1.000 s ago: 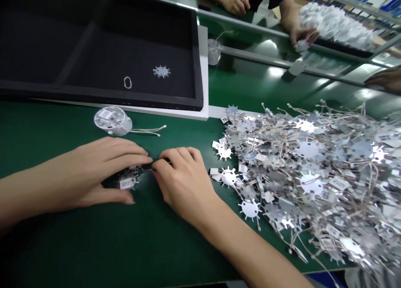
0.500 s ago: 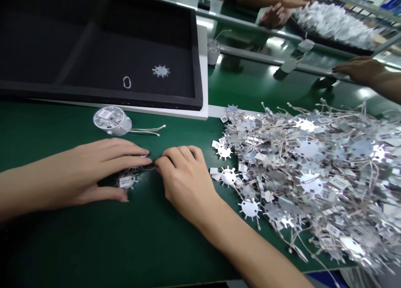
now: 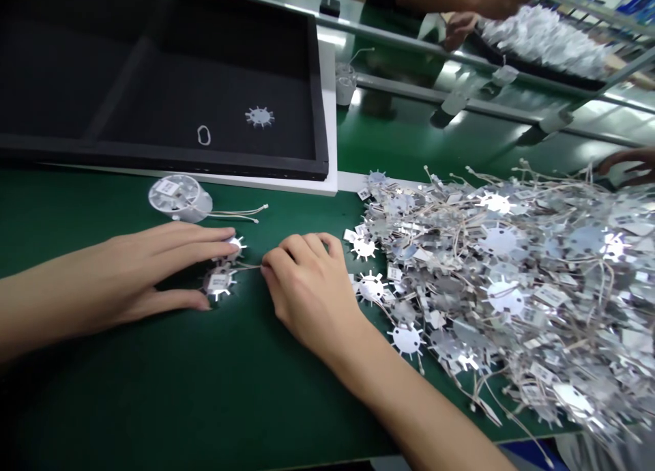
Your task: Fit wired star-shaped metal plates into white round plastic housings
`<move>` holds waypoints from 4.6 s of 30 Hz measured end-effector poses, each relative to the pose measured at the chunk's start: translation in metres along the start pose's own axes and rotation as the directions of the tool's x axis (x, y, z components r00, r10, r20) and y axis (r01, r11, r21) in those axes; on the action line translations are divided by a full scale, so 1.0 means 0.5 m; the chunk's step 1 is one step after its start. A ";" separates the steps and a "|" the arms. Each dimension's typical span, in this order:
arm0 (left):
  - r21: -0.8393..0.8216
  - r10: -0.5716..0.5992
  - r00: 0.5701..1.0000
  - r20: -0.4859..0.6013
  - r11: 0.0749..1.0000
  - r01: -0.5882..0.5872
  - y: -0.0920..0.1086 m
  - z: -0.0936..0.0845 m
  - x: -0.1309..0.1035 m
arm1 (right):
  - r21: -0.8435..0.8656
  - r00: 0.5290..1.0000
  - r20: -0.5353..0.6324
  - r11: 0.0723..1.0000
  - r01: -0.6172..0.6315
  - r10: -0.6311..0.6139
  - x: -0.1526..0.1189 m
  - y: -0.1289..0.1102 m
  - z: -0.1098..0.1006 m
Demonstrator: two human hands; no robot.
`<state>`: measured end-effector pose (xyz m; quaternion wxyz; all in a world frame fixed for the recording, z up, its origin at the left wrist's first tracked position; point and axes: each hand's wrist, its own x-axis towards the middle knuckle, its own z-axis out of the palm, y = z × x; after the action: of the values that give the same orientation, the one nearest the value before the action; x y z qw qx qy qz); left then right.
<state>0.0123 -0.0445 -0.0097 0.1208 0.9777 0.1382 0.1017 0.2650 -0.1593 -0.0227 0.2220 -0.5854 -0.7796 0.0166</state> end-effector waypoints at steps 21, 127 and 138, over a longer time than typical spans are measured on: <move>-0.167 -0.132 0.991 -0.036 0.978 0.124 0.022 0.042 0.009 | 0.234 0.986 0.154 0.972 0.022 -0.059 -0.003 0.001 0.000; 0.075 0.103 0.986 -0.133 0.993 -0.094 0.049 0.026 0.034 | 0.030 0.957 0.277 0.996 0.084 -0.089 0.005 0.054 -0.053; 0.015 0.112 0.981 -0.162 0.994 -0.111 0.054 0.034 0.029 | 0.047 0.967 0.242 0.996 0.075 -0.085 0.005 0.041 -0.035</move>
<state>0.0366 -0.0688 -0.0163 0.1003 0.9728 0.0929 0.1871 0.2896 -0.1544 -0.0119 0.1358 -0.5427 -0.8235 0.0940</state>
